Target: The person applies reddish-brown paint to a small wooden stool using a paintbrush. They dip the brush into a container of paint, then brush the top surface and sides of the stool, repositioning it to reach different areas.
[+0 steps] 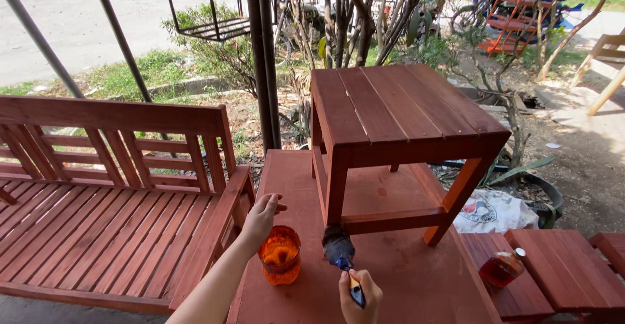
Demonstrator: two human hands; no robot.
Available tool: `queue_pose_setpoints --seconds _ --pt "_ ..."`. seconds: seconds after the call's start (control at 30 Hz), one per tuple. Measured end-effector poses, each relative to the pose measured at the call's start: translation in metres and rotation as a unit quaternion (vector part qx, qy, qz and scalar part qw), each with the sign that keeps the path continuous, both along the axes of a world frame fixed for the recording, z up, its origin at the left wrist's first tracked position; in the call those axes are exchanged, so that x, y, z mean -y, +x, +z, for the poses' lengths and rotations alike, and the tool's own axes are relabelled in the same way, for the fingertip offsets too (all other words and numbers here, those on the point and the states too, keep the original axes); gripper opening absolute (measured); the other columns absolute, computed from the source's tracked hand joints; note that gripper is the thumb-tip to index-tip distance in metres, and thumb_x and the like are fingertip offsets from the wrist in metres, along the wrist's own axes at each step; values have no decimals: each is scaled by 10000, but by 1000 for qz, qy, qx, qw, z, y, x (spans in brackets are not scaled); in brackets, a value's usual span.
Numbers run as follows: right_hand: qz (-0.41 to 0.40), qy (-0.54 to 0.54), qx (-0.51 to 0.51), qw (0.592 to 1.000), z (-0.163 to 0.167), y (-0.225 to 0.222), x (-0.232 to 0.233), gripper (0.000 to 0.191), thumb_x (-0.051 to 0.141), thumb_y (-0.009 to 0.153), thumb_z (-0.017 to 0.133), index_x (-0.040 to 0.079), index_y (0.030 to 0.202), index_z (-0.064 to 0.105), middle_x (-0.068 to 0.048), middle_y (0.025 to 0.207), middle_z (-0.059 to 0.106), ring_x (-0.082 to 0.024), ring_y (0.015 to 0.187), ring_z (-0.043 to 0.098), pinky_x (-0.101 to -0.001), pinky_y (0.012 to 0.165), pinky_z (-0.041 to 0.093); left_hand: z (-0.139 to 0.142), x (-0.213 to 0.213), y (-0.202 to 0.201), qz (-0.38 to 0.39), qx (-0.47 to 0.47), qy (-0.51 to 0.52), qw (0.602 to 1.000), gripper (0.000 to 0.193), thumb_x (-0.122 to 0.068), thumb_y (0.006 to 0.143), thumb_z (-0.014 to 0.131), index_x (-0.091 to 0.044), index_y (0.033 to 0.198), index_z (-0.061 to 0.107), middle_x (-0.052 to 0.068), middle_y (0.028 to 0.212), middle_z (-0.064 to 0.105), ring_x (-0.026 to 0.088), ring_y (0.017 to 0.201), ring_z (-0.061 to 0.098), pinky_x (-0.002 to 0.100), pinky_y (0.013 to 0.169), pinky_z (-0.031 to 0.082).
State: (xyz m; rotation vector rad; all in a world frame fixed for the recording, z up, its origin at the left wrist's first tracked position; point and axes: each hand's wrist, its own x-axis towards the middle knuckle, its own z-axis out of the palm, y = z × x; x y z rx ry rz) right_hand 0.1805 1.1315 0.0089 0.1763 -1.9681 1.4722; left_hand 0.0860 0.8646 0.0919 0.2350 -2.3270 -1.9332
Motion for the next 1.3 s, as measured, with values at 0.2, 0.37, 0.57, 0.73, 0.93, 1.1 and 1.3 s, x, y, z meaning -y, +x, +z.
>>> queue_pose_setpoints --seconds 0.2,0.37,0.57,0.73,0.93,1.1,1.3 --pt "-13 -146 308 940 27 -2 -21 166 53 871 704 9 773 578 -106 598 666 -152 454 637 -323 415 525 4 -5 1 15 9 -36 999 459 -417 1054 399 -110 1328 602 41 1159 751 152 1197 628 350 1025 465" --pt "3 -101 337 936 43 -15 -11 151 85 852 688 36 781 564 -115 583 655 -171 423 635 -329 401 522 9 -1 4 12 -16 -20 1000 461 -423 1062 409 -97 1321 607 61 1154 755 166 1195 630 341 1022 464" --pt "-12 -52 319 946 16 -31 22 173 125 851 690 49 779 552 -99 552 655 -166 429 677 -320 406 531 -1 12 14 16 29 -5 999 467 -429 1054 402 -106 1329 596 43 1163 743 175 1164 636 358 996 485" --pt "-18 -58 277 959 15 -42 29 175 124 878 701 62 773 575 -77 569 671 -142 458 701 -301 415 539 -4 24 18 11 24 -17 1000 471 -429 1057 396 -108 1349 580 43 1179 740 163 1193 618 342 1034 449" --pt "20 -158 198 967 50 -36 22 157 92 892 708 41 810 584 -79 681 692 -141 500 688 -278 438 555 2 22 10 6 16 -11 1000 484 -433 1057 395 -105 1358 584 53 1198 732 174 1210 609 344 1041 449" --pt "50 -120 66 989 99 -27 16 132 97 926 707 56 857 603 -83 713 705 -127 557 718 -248 477 582 11 8 0 -7 17 -17 1000 490 -445 1062 390 -107 1365 573 43 1200 728 192 1196 614 352 1030 462" --pt "82 -141 -69 984 171 -17 5 98 52 967 668 20 933 583 -125 823 718 -157 692 753 -286 560 658 21 -3 -5 -5 5 -33 999 507 -460 1051 403 -112 1376 577 40 1207 742 189 1198 624 355 1026 462"
